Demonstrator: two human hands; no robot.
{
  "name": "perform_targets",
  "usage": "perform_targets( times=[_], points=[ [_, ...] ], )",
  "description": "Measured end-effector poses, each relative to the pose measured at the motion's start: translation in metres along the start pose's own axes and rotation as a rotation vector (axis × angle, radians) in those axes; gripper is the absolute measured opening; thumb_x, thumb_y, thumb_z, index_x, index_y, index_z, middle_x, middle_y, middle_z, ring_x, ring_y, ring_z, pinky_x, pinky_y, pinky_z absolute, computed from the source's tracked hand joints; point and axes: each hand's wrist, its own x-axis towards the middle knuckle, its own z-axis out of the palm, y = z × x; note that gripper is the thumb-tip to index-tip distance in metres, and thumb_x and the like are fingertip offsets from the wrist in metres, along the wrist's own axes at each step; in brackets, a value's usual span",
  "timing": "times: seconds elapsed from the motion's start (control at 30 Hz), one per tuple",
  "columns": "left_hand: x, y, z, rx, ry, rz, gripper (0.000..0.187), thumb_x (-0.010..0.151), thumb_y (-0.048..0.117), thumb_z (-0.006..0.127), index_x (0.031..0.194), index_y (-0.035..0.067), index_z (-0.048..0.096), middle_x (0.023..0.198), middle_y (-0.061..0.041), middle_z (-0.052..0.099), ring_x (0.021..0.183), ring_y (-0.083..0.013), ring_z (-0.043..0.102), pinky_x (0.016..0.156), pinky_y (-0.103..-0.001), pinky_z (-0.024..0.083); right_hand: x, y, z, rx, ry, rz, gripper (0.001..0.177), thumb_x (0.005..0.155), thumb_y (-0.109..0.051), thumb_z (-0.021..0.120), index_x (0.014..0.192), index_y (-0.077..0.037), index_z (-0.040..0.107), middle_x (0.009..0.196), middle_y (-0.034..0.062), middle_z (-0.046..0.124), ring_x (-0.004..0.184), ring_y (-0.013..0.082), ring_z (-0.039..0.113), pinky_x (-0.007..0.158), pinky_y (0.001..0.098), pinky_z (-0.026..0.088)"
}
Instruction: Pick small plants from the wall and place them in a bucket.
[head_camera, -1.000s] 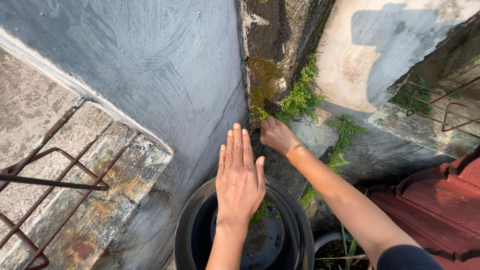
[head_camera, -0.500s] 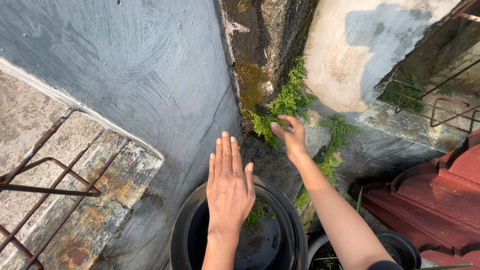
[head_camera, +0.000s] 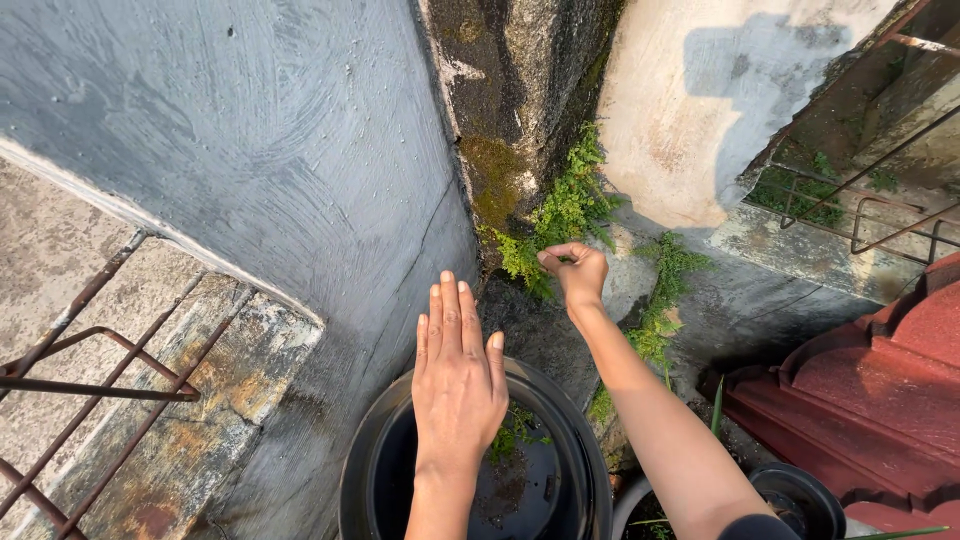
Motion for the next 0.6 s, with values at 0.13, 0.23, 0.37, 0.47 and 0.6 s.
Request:
perform_targets(
  times=[0.13,0.23,0.37,0.47,0.6],
  points=[
    [-0.001,-0.001,0.001,-0.015,0.001,-0.004,0.063,0.104,0.030,0.043,0.154,-0.008,0.033,0.166,-0.023,0.025,0.152,-0.0369,0.026,0.121,-0.048,0.024,-0.006,-0.002,-0.011,0.274,-0.144,0.085,0.016,0.082,0.000,0.079,0.096,0.006,0.072,0.094,0.0129,0.076,0.083,0.0179,0.076,0.080,0.0310,0.068],
    [-0.002,0.000,0.000,-0.007,-0.007,-0.008,0.063,0.105,0.030,0.043,0.154,-0.008,0.033,0.166,-0.023,0.024,0.153,-0.0364,0.026,0.122,-0.048,0.024,-0.015,-0.032,-0.003,0.549,-0.116,0.354,0.020,0.081,-0.007,0.077,0.098,0.003,0.074,0.096,0.0121,0.076,0.086,0.0209,0.079,0.084,0.0306,0.062],
    [-0.003,0.001,-0.001,-0.022,-0.016,-0.013,0.063,0.105,0.030,0.042,0.154,-0.007,0.032,0.166,-0.023,0.023,0.153,-0.0362,0.026,0.121,-0.048,0.024,-0.018,-0.047,0.011,0.372,-0.131,0.370,0.023,0.094,-0.016,0.077,0.101,0.006,0.074,0.095,0.0137,0.074,0.084,0.0230,0.076,0.083,0.0318,0.062],
    [-0.003,0.000,-0.004,-0.015,-0.017,-0.014,0.063,0.105,0.030,0.042,0.154,-0.008,0.032,0.166,-0.023,0.023,0.153,-0.0363,0.025,0.121,-0.048,0.024,-0.008,-0.030,0.014,0.332,-0.151,0.290,0.024,0.094,-0.015,0.076,0.101,0.008,0.074,0.095,0.0148,0.074,0.083,0.0232,0.076,0.082,0.0329,0.065],
    [-0.005,-0.002,-0.003,-0.007,-0.008,-0.012,0.063,0.104,0.030,0.042,0.154,-0.008,0.033,0.166,-0.023,0.023,0.153,-0.0363,0.025,0.121,-0.048,0.024,-0.003,-0.024,0.010,0.316,-0.158,0.230,0.018,0.092,-0.009,0.075,0.103,0.005,0.074,0.097,0.0143,0.076,0.083,0.0218,0.076,0.082,0.0334,0.067]
  ],
)
